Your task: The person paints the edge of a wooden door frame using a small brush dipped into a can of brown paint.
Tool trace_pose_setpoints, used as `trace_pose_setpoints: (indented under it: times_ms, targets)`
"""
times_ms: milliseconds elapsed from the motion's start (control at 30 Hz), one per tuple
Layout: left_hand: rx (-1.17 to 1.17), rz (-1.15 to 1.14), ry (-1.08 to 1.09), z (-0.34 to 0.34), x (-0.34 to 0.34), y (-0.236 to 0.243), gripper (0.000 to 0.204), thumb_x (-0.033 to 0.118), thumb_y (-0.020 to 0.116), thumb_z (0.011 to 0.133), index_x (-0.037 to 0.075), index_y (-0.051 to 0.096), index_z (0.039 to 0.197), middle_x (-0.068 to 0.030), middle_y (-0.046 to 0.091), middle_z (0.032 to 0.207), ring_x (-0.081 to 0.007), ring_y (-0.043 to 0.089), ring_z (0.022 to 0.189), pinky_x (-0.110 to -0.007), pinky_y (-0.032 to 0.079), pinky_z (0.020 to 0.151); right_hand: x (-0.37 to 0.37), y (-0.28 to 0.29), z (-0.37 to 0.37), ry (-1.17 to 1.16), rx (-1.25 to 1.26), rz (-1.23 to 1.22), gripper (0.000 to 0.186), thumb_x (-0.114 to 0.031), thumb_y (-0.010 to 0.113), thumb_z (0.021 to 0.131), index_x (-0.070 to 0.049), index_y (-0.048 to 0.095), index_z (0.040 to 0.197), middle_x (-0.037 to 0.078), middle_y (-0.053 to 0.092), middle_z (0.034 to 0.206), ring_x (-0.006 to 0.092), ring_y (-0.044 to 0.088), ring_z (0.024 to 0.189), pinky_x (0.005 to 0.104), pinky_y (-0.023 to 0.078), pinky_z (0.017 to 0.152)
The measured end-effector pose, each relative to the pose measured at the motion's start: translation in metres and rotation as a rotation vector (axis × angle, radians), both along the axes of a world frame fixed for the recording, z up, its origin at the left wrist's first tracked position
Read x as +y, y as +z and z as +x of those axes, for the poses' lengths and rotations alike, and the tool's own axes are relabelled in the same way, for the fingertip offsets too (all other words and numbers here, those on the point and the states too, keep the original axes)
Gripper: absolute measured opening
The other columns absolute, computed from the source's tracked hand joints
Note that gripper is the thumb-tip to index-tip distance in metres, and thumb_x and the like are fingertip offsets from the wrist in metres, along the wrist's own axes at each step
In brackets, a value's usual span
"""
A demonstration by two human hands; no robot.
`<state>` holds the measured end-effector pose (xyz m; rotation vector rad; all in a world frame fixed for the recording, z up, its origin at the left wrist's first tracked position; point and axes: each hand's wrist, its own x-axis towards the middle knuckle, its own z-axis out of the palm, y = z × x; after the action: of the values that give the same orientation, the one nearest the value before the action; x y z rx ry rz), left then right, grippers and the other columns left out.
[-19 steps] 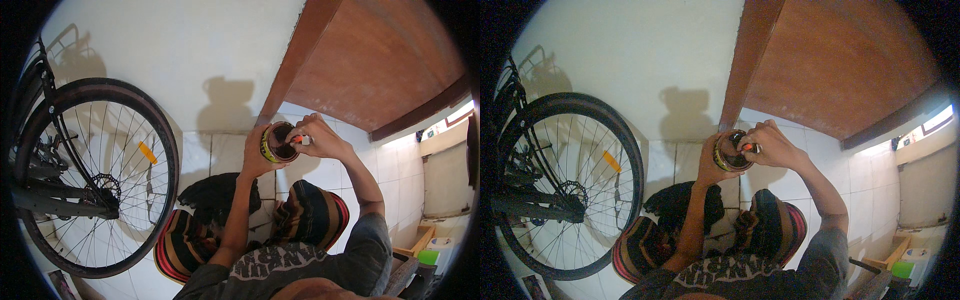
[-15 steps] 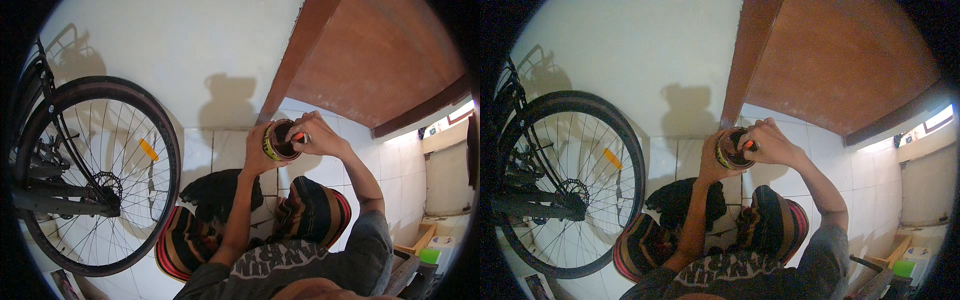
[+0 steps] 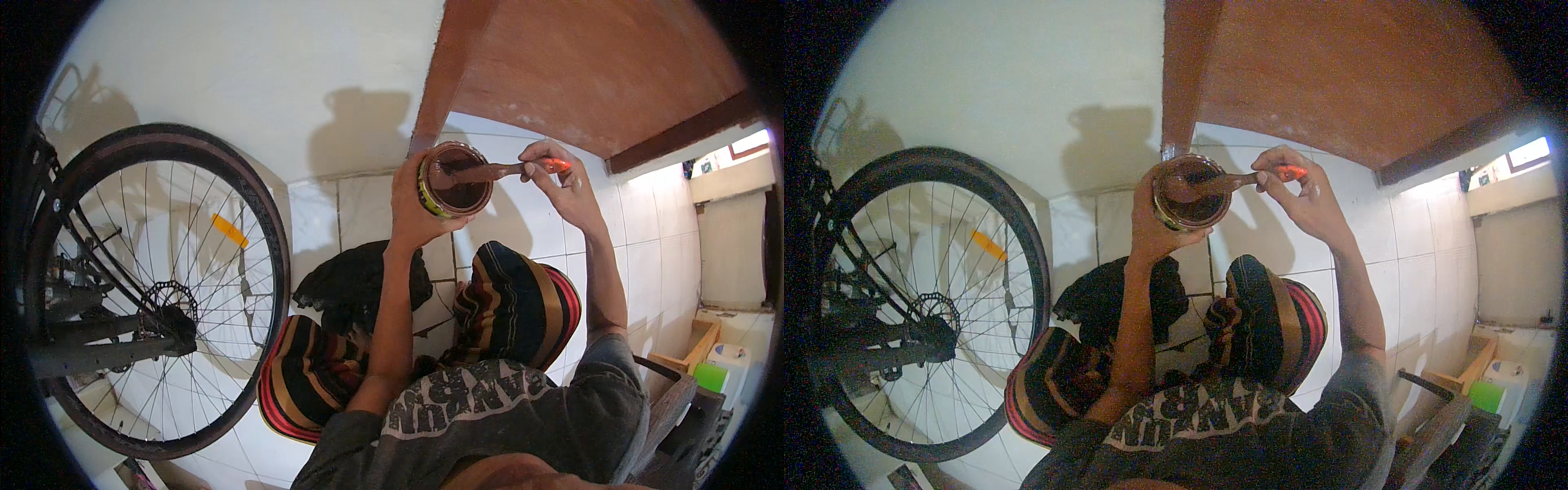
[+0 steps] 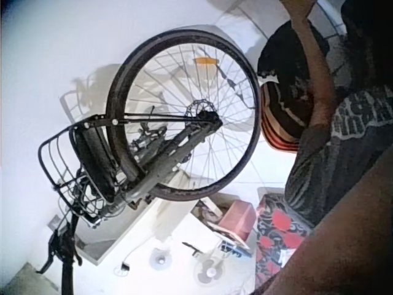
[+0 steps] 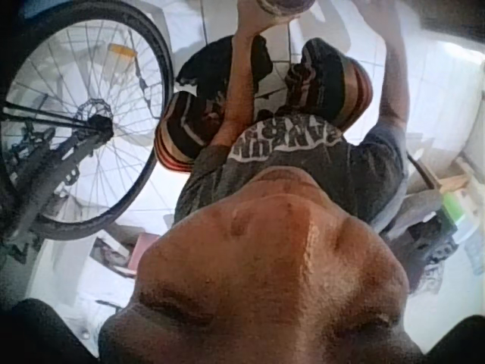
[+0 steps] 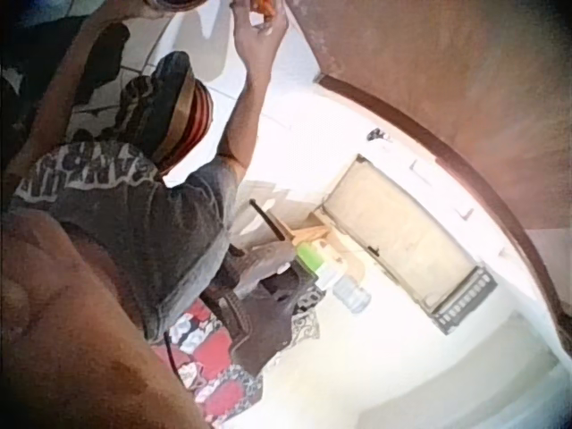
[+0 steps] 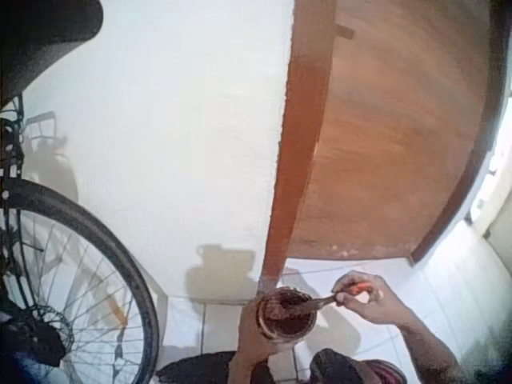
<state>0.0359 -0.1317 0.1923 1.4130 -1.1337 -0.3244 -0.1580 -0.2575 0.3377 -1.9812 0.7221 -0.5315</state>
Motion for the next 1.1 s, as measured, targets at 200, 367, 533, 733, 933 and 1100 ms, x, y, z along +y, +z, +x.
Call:
trace_pose_setpoints:
  times_ms: [200,367,533,733,933,1100]
  targets:
    - [-0.07,0.032,0.031,0.001,0.0,-0.002,0.113,0.03,0.096,0.044,0.003,0.038,0.137,-0.0161,0.053,0.13,-0.0295,0.054,0.12,-0.041,0.043,0.103,0.012,-0.012,-0.02,0.014,0.031,0.053,0.02,-0.017,0.064,0.089,-0.003,0.071,0.102,0.005,0.07,0.099,0.0141,0.061,0.093,0.0319,0.046,0.087]
    - [-0.076,0.024,0.022,0.003,-0.001,-0.002,0.113,0.029,0.096,0.045,0.002,0.037,0.138,-0.0159,0.053,0.129,-0.0287,0.054,0.12,-0.041,0.043,0.103,0.015,-0.011,-0.026,0.025,0.039,-0.018,0.017,-0.012,0.063,0.081,-0.004,0.069,0.094,0.005,0.067,0.092,0.0166,0.06,0.09,0.0329,0.046,0.086]
    - [0.032,0.028,0.002,0.0,0.0,-0.004,0.113,0.028,0.095,0.046,0.002,0.035,0.138,-0.0161,0.052,0.13,-0.0277,0.053,0.12,-0.04,0.044,0.102,0.018,-0.012,-0.021,0.091,0.034,-0.208,0.016,-0.009,0.063,0.077,-0.004,0.068,0.091,0.007,0.065,0.087,0.0181,0.058,0.086,0.0335,0.045,0.084]
    - [0.082,0.016,-0.023,-0.001,-0.003,-0.012,0.113,0.026,0.095,0.047,0.002,0.034,0.138,-0.0162,0.052,0.13,-0.0277,0.054,0.12,-0.04,0.045,0.102,0.014,-0.023,-0.021,0.026,-0.034,-0.085,0.014,-0.012,0.064,0.084,-0.003,0.068,0.093,0.006,0.067,0.091,0.0179,0.059,0.09,0.0345,0.045,0.086]
    - [0.071,0.017,-0.012,0.001,-0.007,-0.021,0.111,0.026,0.094,0.048,0.002,0.035,0.138,-0.0162,0.05,0.132,-0.0289,0.053,0.121,-0.041,0.043,0.104,0.009,-0.05,-0.019,-0.185,-0.197,0.225,0.024,-0.022,0.059,0.096,0.001,0.065,0.102,0.008,0.068,0.094,0.0146,0.06,0.085,0.0296,0.047,0.084]
    - [0.107,0.038,0.023,-0.005,-0.008,-0.018,0.112,0.027,0.094,0.048,0.003,0.034,0.139,-0.0165,0.049,0.134,-0.0293,0.05,0.123,-0.042,0.041,0.106,0.005,-0.086,-0.018,-0.228,-0.519,0.571,0.034,-0.029,0.057,0.098,0.003,0.061,0.109,0.01,0.067,0.093,0.0147,0.062,0.085,0.0276,0.048,0.081]
